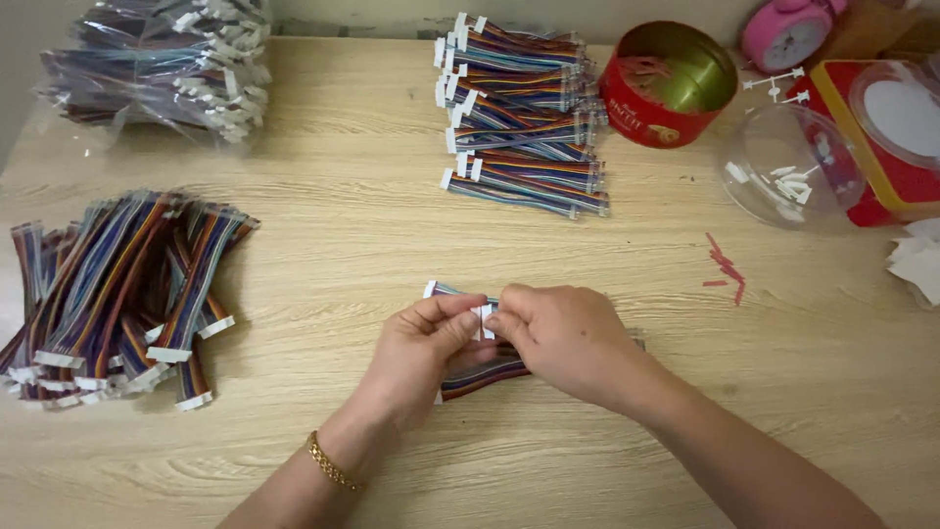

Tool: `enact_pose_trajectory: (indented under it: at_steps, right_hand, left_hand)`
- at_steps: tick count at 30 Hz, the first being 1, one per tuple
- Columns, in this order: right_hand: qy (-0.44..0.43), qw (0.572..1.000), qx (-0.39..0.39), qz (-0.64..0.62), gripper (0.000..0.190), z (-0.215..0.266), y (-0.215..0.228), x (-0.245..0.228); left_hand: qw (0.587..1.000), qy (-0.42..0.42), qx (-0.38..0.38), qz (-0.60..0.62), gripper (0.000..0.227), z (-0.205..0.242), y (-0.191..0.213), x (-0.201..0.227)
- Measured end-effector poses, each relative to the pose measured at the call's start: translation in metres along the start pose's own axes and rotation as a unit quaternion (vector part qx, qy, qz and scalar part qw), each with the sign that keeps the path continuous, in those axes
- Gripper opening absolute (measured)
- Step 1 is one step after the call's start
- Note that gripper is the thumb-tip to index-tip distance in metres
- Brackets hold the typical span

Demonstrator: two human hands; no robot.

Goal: Apply adhesive labels to bundles of multicolored ribbon cables at a workbench.

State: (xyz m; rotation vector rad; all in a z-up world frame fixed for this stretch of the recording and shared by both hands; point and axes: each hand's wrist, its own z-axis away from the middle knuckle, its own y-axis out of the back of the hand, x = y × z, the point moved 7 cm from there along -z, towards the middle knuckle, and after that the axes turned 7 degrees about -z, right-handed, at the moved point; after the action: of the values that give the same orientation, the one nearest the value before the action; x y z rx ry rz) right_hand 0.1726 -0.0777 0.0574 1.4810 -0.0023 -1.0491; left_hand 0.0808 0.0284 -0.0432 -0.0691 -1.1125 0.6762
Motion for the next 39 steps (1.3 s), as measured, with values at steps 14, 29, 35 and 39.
enact_pose_trajectory:
  at_steps: [14, 29, 35, 39]
  right_hand:
    - [-0.034, 0.998, 0.014, -0.044, 0.026, 0.012, 0.018, 0.002]
    - [0.012, 1.0, 0.021, -0.014, 0.025, 0.02, 0.009, -0.007]
    - [0.024, 0.999, 0.032, 0.018, 0.024, 0.019, 0.007, -0.004]
    - [-0.006, 0.999, -0.009, -0.042, 0.027, 0.017, 0.016, 0.009]
  left_hand:
    - [0.999, -0.022, 0.016, 0.03, 0.026, -0.002, 0.0, 0.002]
    - [0.992, -0.115, 0.014, 0.049, 0.02, 0.019, -0.022, -0.005]
    - [0.994, -0.094, 0.027, 0.046, 0.021, 0.019, -0.014, -0.007]
    - [0.997, -0.068, -0.001, 0.022, 0.022, 0.017, -0.012, 0.003]
